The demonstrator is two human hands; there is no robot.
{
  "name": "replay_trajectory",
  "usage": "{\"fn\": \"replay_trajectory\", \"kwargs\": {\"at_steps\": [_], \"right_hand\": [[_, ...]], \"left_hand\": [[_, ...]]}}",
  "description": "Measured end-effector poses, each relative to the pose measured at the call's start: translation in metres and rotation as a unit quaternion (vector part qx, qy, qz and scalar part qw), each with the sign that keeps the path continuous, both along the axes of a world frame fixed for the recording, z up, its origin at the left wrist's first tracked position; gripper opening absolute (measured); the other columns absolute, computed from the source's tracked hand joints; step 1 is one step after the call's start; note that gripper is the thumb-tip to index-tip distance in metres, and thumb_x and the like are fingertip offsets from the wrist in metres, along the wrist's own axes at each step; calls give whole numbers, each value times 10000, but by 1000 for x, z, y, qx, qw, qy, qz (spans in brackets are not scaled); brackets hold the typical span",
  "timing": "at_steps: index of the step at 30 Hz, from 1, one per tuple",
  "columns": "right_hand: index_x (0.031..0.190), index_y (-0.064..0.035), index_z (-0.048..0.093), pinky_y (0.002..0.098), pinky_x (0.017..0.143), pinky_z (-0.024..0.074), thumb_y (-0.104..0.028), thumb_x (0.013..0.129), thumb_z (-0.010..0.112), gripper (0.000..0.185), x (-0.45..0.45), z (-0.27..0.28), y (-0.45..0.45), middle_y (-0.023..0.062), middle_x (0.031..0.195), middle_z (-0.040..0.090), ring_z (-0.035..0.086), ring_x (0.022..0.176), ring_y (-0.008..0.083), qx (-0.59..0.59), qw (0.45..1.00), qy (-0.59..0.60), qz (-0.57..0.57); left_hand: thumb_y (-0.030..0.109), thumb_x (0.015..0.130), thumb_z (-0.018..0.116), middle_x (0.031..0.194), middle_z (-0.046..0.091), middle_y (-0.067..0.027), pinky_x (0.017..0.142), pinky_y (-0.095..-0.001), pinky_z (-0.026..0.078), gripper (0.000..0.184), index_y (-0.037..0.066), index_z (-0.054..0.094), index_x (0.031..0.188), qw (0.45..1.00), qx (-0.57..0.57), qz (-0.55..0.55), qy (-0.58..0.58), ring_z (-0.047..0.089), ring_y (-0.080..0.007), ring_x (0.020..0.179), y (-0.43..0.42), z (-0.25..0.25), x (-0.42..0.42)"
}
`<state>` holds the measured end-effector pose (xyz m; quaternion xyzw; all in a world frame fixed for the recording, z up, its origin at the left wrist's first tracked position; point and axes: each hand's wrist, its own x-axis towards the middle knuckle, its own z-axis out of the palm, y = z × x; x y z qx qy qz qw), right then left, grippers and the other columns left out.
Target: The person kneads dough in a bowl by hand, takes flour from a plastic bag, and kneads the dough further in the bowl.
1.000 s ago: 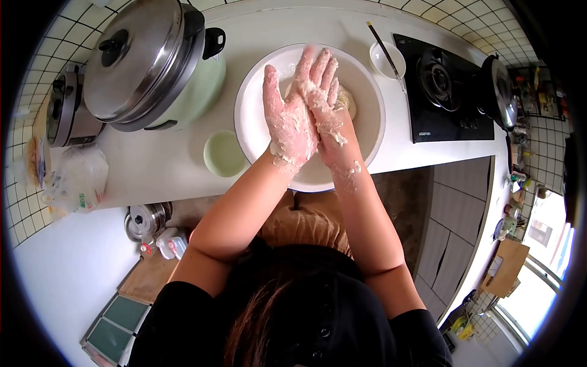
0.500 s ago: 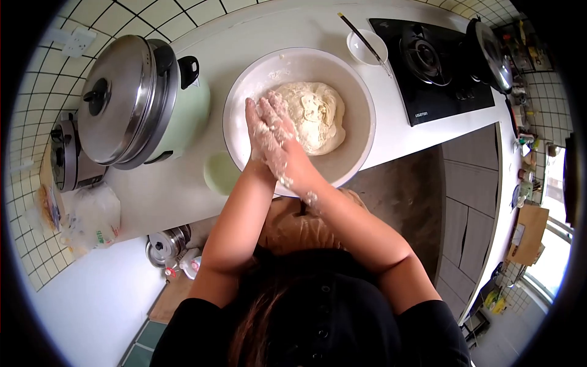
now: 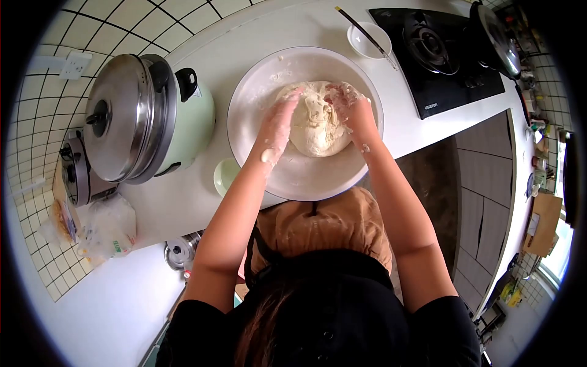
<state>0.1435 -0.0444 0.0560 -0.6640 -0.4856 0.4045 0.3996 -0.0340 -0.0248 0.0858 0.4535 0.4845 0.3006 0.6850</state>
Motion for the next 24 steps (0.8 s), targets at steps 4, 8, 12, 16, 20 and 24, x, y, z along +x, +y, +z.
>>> {"fn": "replay_trajectory", "kwargs": {"at_steps": [4,8,12,16,20,24], "right_hand": [[1077,-85,625,427,851,470,-118,822,595,259,-9,-27,3,151,1069,618,578,979,361,112,974,-197,25],[1234,-17,523,455,1044,337,-216,884,543,403,-28,-69,10,207,1346,442,394,1253,407,163,929,-331,27],[1374,-74,398,483,1117,171,-317,927,403,509,-44,-93,15,176,1436,345,272,1350,361,103,940,-324,40],[1367,-118,417,523,1093,186,-339,893,428,523,-52,-97,30,135,1405,391,296,1337,354,59,936,-342,56],[1333,-146,453,590,1048,205,-356,851,459,527,-50,-105,44,107,1350,439,337,1301,346,67,929,-363,37],[1330,-167,455,575,1058,200,-358,845,462,521,-52,-105,49,93,1364,419,326,1305,336,68,931,-357,36]], "left_hand": [[196,932,426,1278,531,-161,960,-370,409,351,53,546,1228,916,246,-79,307,510,-306,1164,21,-51,11],[191,916,437,1170,568,-156,898,-431,443,327,92,527,1215,829,390,-83,392,529,-353,1066,43,-117,19],[200,872,478,1204,552,-138,958,-436,391,338,71,544,1178,787,473,-56,392,506,-332,1115,50,-135,22],[215,829,530,1199,548,-86,970,-426,367,325,88,573,1125,746,498,-46,439,505,-279,1116,60,-150,14],[241,806,562,1177,541,-54,949,-435,370,331,121,580,1113,722,504,-28,473,503,-261,1098,71,-155,17],[266,796,577,1175,538,-44,941,-439,368,350,137,579,1122,711,509,-21,485,502,-254,1097,69,-159,11]]}}
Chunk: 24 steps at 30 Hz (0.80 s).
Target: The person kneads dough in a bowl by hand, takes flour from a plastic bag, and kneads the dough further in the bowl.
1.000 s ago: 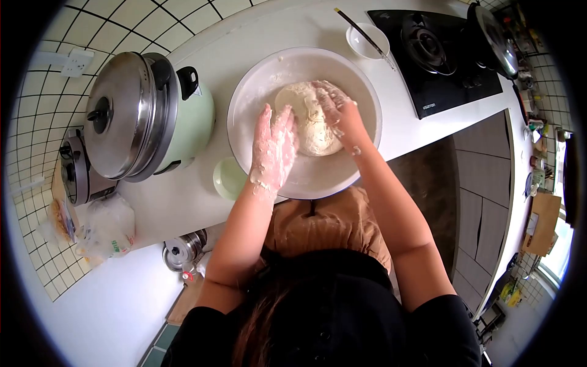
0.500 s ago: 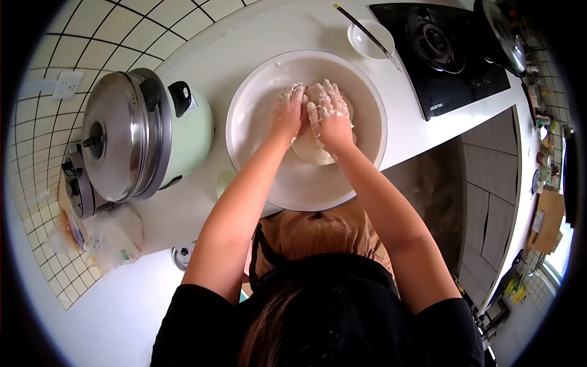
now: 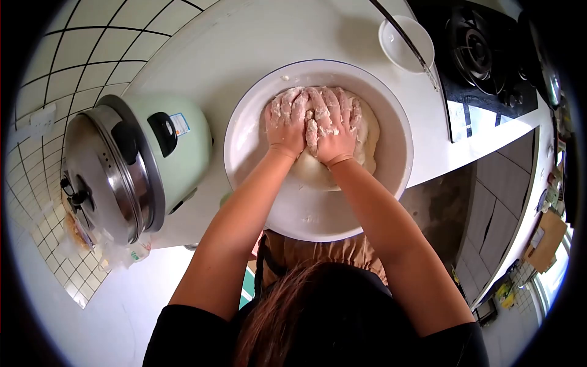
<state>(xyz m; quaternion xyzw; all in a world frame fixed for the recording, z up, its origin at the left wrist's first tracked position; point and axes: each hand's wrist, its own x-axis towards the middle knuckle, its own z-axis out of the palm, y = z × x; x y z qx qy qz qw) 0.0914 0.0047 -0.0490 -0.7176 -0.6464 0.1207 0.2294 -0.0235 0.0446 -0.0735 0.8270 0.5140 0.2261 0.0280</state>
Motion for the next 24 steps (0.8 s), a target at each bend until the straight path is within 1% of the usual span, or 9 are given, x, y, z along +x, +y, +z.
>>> {"fn": "replay_trajectory", "kwargs": {"at_steps": [6,8,10,11,13,14,17,18,24], "right_hand": [[1389,-150,382,540,1085,154,-374,902,440,540,17,-3,-2,101,1385,396,281,1336,327,-20,995,63,76],[1377,-137,404,507,1056,208,-367,908,457,526,30,0,-10,114,1346,432,332,1296,320,-106,968,197,112],[1327,-119,479,435,997,334,-340,907,489,475,55,23,8,139,1261,514,450,1206,314,-239,880,393,119],[1302,-110,517,398,968,397,-327,907,505,451,63,38,18,151,1218,555,509,1161,310,-301,816,480,118],[1243,-86,556,319,868,452,-247,905,537,375,72,78,37,109,1133,609,564,1030,235,-299,903,268,152],[1214,-74,575,279,818,480,-207,904,553,338,73,90,44,88,1091,636,591,965,197,-292,929,157,166],[1183,-66,591,313,843,477,-205,904,537,316,62,97,54,99,1035,657,610,948,208,-215,936,113,256],[1198,-78,576,359,890,461,-289,903,535,365,52,88,59,112,1125,629,576,1067,217,-183,936,2,301],[1274,-94,503,435,933,452,-485,842,549,585,-6,15,47,130,1216,555,492,1183,277,-63,936,-156,308]], "left_hand": [[214,874,515,1290,508,-93,1051,-398,303,372,90,538,1223,992,-115,-11,-58,448,-262,1222,-5,7,-2],[252,912,487,1305,511,-91,1062,-361,294,376,87,546,1246,919,-315,-3,-237,436,-231,1247,-1,9,-10],[338,957,434,1331,508,-83,1075,-297,273,432,76,543,1282,768,-497,54,-400,409,-179,1279,3,52,-10],[348,955,432,1335,505,-83,1077,-299,269,447,67,536,1287,744,-508,73,-427,407,-181,1282,0,74,-11],[368,951,429,1343,499,-83,1082,-303,262,479,51,522,1298,689,-529,109,-483,401,-186,1289,-7,102,-14],[335,947,421,1328,510,-98,1089,-325,254,466,22,529,1274,709,-507,127,-474,400,-194,1290,-11,114,-18],[314,943,404,1310,522,-115,1086,-353,257,441,20,547,1240,736,-380,124,-547,408,-211,1284,-24,126,-31],[293,939,394,1254,563,-120,1059,-358,290,411,23,570,1193,735,-366,143,-553,464,-218,1233,-29,123,-35],[312,909,454,1130,623,-91,955,-325,373,388,42,590,1152,687,-409,278,-533,577,-200,1046,-58,88,-45]]}}
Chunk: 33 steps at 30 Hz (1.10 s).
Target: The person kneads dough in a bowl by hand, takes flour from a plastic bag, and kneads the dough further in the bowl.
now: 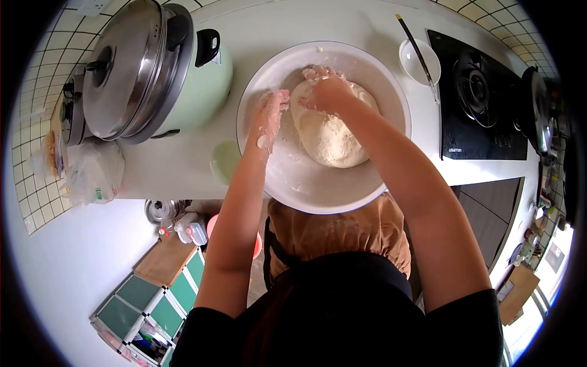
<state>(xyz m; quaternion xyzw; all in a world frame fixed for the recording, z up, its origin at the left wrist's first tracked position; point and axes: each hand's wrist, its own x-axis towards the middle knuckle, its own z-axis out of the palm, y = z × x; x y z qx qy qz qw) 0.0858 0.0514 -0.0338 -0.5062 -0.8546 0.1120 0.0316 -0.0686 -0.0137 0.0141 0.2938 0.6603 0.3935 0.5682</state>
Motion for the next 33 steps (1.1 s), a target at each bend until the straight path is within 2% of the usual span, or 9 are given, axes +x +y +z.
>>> {"fn": "replay_trajectory", "kwargs": {"at_steps": [6,9,11,14,19,21,26,30,33], "right_hand": [[1252,-43,507,429,1061,318,-473,813,567,618,9,42,-15,137,1223,531,414,1246,272,-181,981,-20,65],[1115,-47,595,437,1023,368,-313,744,667,462,46,10,-67,152,1154,546,454,1176,344,7,986,131,103],[1093,-46,585,446,969,414,-200,683,704,454,58,28,-94,146,1112,544,476,1123,375,-3,981,178,76],[1082,-49,577,445,901,448,-119,650,710,457,72,52,-114,141,1071,536,500,1044,382,-26,975,210,72],[1080,-54,570,445,823,458,-50,648,695,450,92,72,-136,137,999,520,511,937,359,-40,968,239,70],[1040,-49,594,427,818,474,-50,681,689,371,102,80,-141,136,994,534,534,933,355,-81,962,249,77],[1014,-68,637,401,832,494,-85,767,670,250,120,110,-111,137,1034,622,573,1004,339,-197,921,335,-23],[1077,-97,637,414,867,476,-211,843,602,263,114,64,-56,128,1084,635,561,1059,335,-27,983,176,-37],[1107,-59,619,432,949,404,-231,898,512,291,100,16,-32,118,1147,609,546,1057,356,-144,983,97,-67]], "left_hand": [[311,903,472,1091,629,-70,928,-284,389,373,33,612,1109,999,26,35,-9,578,-173,1004,-1,-44,-2],[325,896,482,1060,636,-64,924,-288,397,384,26,629,1086,995,92,-25,-8,577,-166,990,12,-55,14],[336,885,493,1053,640,-77,908,-300,411,393,32,634,1090,989,116,-91,7,584,-176,976,18,-57,30],[381,869,502,1077,636,-146,837,-338,455,416,60,637,1097,968,-34,-226,104,608,-246,965,23,-22,65],[387,887,452,1200,573,-174,926,-413,415,476,39,566,1191,878,75,-349,318,564,-354,1060,-1,-55,101],[380,881,459,1253,545,-158,963,-428,389,509,45,512,1260,799,166,-327,476,555,-340,1085,-24,-64,109],[334,867,493,1279,524,-148,954,-451,382,553,35,436,1329,791,75,-415,443,527,-343,1109,-42,-17,106],[253,856,521,1236,536,-198,935,-448,393,513,-12,457,1291,803,196,-334,454,543,-363,1052,-71,-11,107],[229,853,520,1220,539,-221,935,-447,396,489,-38,473,1261,799,251,-305,452,544,-369,1051,-90,-5,108]]}}
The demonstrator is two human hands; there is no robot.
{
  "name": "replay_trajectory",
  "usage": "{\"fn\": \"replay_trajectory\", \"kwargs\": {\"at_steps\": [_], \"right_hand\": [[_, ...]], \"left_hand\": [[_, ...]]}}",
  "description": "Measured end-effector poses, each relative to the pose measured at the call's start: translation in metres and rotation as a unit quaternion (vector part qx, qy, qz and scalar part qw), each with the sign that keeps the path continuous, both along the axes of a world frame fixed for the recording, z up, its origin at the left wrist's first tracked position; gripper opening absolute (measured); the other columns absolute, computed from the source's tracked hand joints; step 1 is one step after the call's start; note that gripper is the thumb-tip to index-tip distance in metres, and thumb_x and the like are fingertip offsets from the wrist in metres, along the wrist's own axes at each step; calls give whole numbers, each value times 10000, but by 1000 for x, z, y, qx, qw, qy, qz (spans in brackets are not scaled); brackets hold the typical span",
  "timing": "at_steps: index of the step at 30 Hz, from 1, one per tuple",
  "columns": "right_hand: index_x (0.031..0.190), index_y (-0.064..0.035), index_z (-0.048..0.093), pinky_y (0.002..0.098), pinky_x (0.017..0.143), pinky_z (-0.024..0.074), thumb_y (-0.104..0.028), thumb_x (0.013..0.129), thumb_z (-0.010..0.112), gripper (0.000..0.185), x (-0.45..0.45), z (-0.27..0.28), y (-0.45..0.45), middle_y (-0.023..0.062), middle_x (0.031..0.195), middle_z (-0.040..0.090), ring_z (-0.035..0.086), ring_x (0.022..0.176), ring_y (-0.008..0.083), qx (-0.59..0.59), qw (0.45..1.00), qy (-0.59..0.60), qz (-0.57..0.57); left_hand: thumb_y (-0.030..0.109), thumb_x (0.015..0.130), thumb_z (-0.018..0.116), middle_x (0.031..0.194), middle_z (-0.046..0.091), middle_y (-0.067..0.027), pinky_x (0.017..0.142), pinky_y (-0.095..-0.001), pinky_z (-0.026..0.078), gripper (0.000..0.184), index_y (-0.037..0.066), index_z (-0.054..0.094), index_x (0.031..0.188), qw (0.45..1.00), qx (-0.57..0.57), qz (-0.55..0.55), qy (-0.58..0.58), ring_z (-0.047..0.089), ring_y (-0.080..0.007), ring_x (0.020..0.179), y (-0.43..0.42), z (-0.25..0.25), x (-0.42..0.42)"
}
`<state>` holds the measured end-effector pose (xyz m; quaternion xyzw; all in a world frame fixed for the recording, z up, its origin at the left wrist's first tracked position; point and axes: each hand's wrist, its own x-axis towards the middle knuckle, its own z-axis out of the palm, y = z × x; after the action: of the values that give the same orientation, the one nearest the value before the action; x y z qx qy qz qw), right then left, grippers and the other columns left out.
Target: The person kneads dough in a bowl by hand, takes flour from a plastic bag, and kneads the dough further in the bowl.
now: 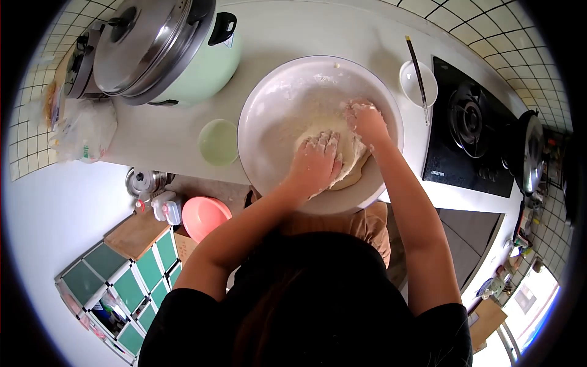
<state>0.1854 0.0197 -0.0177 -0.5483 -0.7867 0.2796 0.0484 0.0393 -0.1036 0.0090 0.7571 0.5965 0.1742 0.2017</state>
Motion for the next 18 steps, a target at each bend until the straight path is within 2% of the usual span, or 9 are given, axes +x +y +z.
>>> {"fn": "replay_trajectory", "kwargs": {"at_steps": [3,4,6,8,10,13,14,16,18], "right_hand": [[1119,-82,626,429,944,414,-235,896,500,299,-10,-28,-10,123,1187,591,533,1090,362,-18,994,-106,30],[1105,-93,634,423,942,416,-250,887,493,304,-10,-29,-13,129,1165,599,529,1101,350,-6,987,-140,83],[1077,-114,651,412,938,422,-279,869,479,316,-2,-24,-29,141,1121,615,520,1124,326,16,961,-207,184],[1034,-83,657,420,921,429,-268,868,476,308,2,-7,-45,145,1084,625,524,1106,332,51,975,-132,169],[992,-51,659,424,907,435,-261,863,478,306,0,15,-65,147,1048,634,528,1089,339,82,985,-81,131],[930,-2,653,422,892,438,-250,853,491,306,-22,51,-100,156,990,642,531,1063,355,94,993,-16,73],[911,13,649,422,888,439,-244,851,496,305,-30,61,-111,163,966,643,532,1055,361,80,994,23,74],[1002,48,624,411,930,426,-181,817,558,301,-48,72,-135,155,1052,614,532,1052,341,170,965,-59,192],[995,43,630,433,927,427,-165,806,562,289,-68,84,-142,154,1036,612,512,1084,332,105,980,52,162]], "left_hand": [[230,864,510,1226,533,-237,966,-448,381,490,-39,469,1271,999,-17,-1,-31,526,-378,1092,-16,8,-5],[232,869,507,1230,530,-242,980,-448,374,493,-37,465,1280,998,-33,-1,-48,517,-382,1109,-20,10,-9],[251,900,494,1248,530,-230,1011,-414,357,486,-16,455,1304,982,-135,26,-127,506,-348,1157,-24,16,-20],[262,930,474,1264,533,-205,1030,-374,343,464,6,455,1317,941,-232,77,-234,496,-300,1192,-24,26,-34],[265,962,447,1276,540,-167,1038,-329,333,430,29,464,1321,862,-321,153,-362,487,-240,1215,-15,36,-53],[237,979,429,1270,553,-104,1025,-283,334,374,29,506,1281,838,-272,191,-433,472,-167,1216,-8,1,-72],[251,977,428,1249,563,-104,997,-281,356,382,25,510,1274,859,-230,187,-417,498,-170,1169,-8,6,-73],[279,973,425,1207,581,-104,941,-278,401,399,17,516,1260,897,-144,175,-380,551,-175,1075,-3,24,-74],[253,974,420,1195,586,-96,967,-284,374,362,19,542,1222,888,-132,195,-395,529,-173,1102,1,30,-78]]}}
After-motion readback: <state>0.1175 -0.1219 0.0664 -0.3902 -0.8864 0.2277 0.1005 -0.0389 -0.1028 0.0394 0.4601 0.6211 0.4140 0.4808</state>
